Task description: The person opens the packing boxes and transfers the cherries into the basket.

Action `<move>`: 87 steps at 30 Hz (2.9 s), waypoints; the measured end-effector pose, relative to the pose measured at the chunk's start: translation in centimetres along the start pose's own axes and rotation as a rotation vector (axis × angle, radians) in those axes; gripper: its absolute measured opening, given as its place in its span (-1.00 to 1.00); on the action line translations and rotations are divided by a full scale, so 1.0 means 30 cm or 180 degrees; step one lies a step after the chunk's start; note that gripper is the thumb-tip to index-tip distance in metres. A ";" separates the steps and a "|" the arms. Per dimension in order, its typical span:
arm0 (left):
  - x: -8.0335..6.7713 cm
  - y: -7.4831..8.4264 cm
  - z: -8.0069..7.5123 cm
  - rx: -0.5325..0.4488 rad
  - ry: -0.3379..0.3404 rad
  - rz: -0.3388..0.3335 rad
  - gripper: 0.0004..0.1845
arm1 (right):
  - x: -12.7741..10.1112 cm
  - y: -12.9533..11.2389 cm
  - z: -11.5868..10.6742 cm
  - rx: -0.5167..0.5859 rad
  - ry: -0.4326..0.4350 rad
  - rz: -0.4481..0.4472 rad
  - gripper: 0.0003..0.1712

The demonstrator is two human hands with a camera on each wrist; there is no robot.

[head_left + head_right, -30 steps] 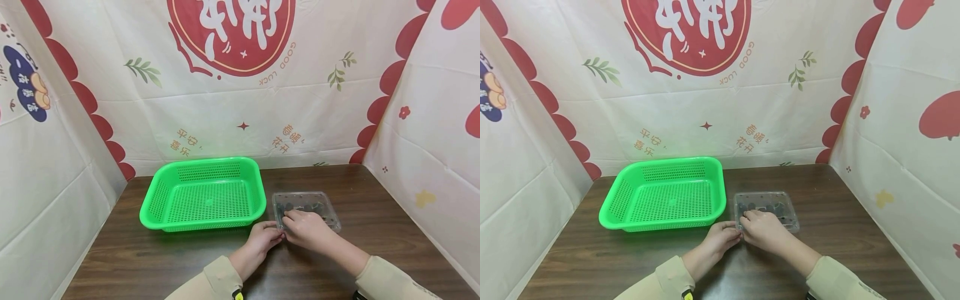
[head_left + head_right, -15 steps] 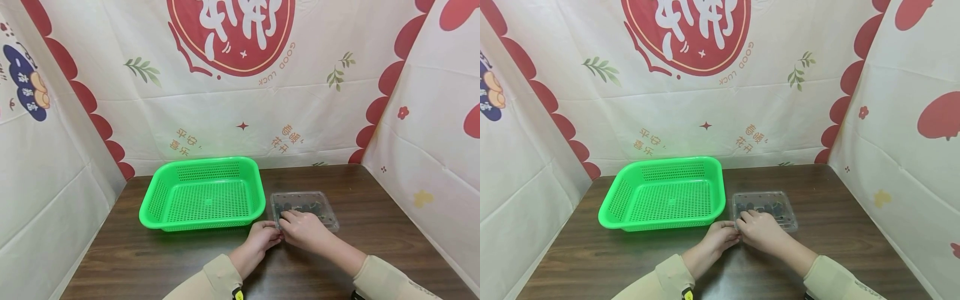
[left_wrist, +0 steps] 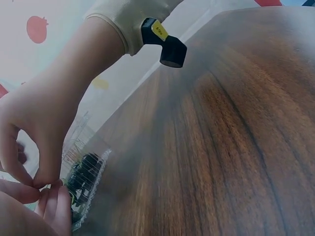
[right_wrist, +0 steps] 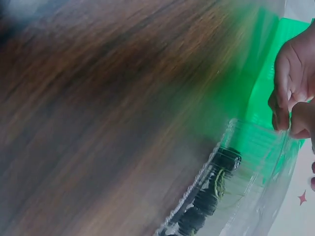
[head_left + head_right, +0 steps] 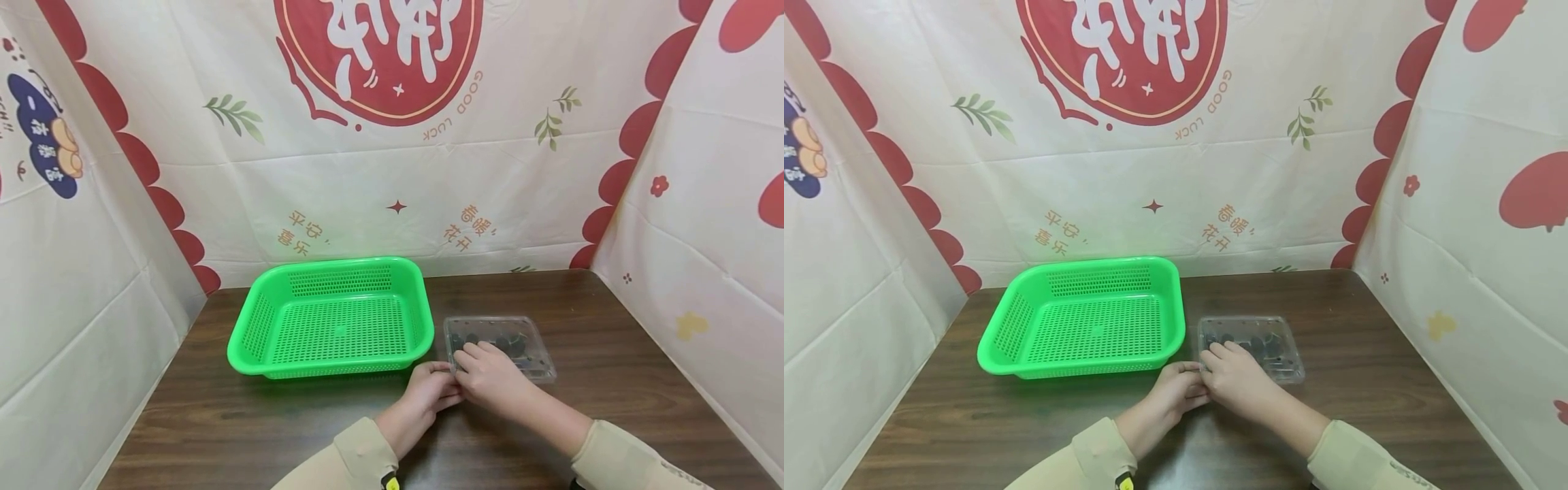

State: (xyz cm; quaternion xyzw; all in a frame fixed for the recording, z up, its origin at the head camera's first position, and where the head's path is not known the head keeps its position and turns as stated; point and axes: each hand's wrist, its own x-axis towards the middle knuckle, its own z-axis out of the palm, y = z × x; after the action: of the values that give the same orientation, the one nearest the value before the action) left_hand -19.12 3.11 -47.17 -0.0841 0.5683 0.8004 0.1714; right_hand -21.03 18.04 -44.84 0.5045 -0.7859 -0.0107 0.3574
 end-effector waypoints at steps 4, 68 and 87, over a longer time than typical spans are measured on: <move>0.004 -0.002 0.004 -0.0040 0.0030 0.0024 -0.81 | 0.003 -0.004 0.003 0.0000 0.0070 -0.0132 -0.84; 0.010 0.030 -0.032 -0.0184 0.0184 -0.0004 -0.70 | -0.188 0.062 -0.121 -0.0034 0.0267 0.0558 -0.46; 0.012 0.029 -0.035 0.0119 0.0222 0.0030 -0.64 | -0.290 0.096 -0.161 -0.0179 0.0234 0.0536 -0.45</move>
State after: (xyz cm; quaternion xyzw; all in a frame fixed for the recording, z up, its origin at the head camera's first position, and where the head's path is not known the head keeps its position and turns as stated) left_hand -19.86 1.94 -46.88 -0.1061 0.5892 0.7870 0.1493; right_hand -18.47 28.09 -44.94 0.4265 -0.8113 0.0158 0.3996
